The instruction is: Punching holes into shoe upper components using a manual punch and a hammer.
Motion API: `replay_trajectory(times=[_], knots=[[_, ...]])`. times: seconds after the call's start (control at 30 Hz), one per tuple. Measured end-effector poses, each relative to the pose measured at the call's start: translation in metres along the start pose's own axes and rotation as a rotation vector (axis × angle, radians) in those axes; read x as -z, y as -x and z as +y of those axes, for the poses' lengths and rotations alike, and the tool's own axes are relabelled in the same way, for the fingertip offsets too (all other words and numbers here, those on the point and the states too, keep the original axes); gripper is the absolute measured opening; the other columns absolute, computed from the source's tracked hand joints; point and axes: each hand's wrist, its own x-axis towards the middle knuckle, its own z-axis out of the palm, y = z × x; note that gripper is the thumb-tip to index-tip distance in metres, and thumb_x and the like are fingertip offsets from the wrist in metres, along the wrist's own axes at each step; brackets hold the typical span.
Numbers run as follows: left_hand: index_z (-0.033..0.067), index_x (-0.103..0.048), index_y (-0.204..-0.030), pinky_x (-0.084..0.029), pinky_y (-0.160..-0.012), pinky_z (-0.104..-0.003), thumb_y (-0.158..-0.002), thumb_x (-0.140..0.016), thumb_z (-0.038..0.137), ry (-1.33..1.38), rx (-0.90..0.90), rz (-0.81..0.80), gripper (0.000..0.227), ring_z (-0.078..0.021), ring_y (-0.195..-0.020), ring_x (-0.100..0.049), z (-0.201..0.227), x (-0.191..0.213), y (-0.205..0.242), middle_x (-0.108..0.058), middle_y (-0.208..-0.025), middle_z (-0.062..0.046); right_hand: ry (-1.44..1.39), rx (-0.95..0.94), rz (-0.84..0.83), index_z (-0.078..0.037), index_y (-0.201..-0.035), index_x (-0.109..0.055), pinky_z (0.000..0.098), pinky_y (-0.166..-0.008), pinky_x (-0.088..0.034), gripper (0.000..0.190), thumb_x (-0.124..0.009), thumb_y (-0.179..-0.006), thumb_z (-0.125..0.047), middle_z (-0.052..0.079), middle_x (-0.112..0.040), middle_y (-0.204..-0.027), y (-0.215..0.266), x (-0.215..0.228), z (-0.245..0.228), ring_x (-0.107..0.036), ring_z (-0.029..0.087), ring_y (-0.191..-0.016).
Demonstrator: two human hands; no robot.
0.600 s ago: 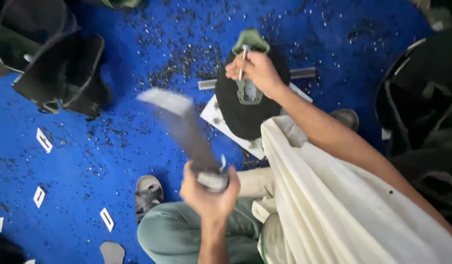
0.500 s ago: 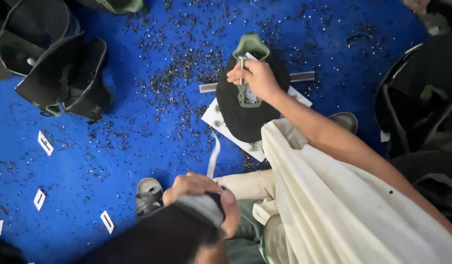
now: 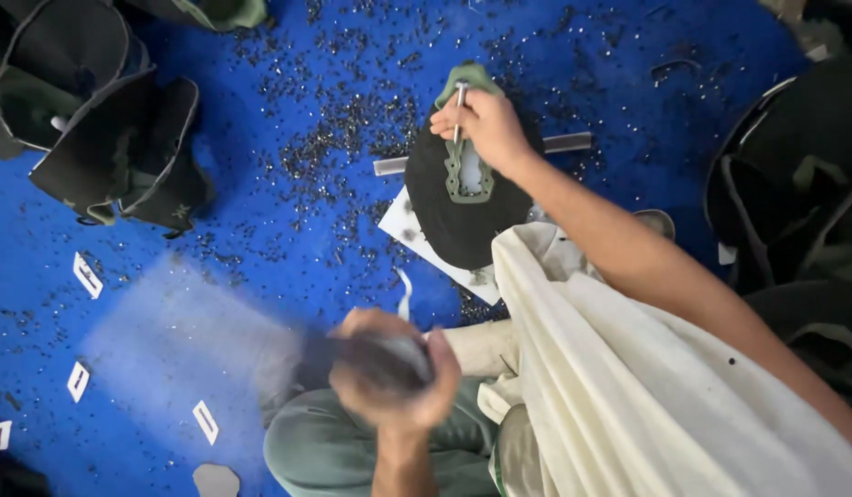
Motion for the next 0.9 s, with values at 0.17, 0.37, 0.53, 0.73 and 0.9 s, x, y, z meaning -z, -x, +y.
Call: replay_trajectory(times=[0.17,0.37,0.53,0.73,0.9], knots=[[0.0067,-0.053,-0.100,-0.053,-0.066,-0.032,-0.069,-0.082,0.014,0.190,-0.121,-0.031,0.043,-0.0204,-0.068,-0.066,-0.065,-0.039,-0.008,-0.066,-0.078,-0.006,0.364,0.432,-0.012,0.007,-0.107,-0.065,0.0331,-0.087,-0.062,0.015,-0.053,-0.105,-0.002,0.015,-0.075,-0.108,0.032,-0.014,-0.007,-0.076,0.021,-0.101],[0.0032,-0.064,-0.098,-0.057,-0.068,-0.034,-0.067,-0.083,0.016,-0.141,0.152,-0.203,0.039,-0.0203,-0.072,-0.070,-0.086,-0.050,0.004,-0.071,-0.079,-0.008,0.178,0.437,0.017,0.004,-0.107,-0.067,0.0350,-0.084,-0.061,0.019,-0.053,-0.112,-0.008,0.016,-0.073,-0.102,0.007,0.001,0.007,-0.073,0.021,-0.094],[0.0052,-0.059,-0.090,-0.055,-0.063,-0.028,-0.069,-0.085,0.014,-0.036,0.026,-0.042,0.035,-0.0111,-0.065,-0.060,0.000,-0.002,-0.005,-0.066,-0.075,-0.003,-0.012,-0.035,0.044,0.001,-0.101,-0.064,0.0302,-0.080,-0.065,0.017,-0.052,-0.104,-0.011,0.014,-0.075,-0.101,-0.018,0.007,0.003,-0.078,0.019,-0.091],[0.0128,-0.045,-0.099,-0.048,-0.062,-0.027,-0.081,-0.073,0.015,0.508,-0.440,-0.056,0.033,-0.0154,-0.064,-0.057,-0.012,-0.024,-0.035,-0.058,-0.078,-0.005,0.343,0.481,0.031,0.006,-0.107,-0.064,0.0289,-0.086,-0.062,0.014,-0.051,-0.104,0.004,0.016,-0.075,-0.106,0.012,-0.004,0.000,-0.077,0.018,-0.096],[0.0030,-0.065,-0.109,-0.058,-0.070,-0.046,-0.067,-0.078,0.025,-0.286,0.224,-0.312,0.049,-0.0396,-0.081,-0.076,-0.105,-0.042,0.006,-0.076,-0.085,-0.020,0.324,0.516,0.064,0.004,-0.099,-0.071,0.0347,-0.089,-0.060,0.014,-0.057,-0.101,0.000,0.017,-0.078,-0.110,0.015,0.008,0.013,-0.077,0.024,-0.099]])
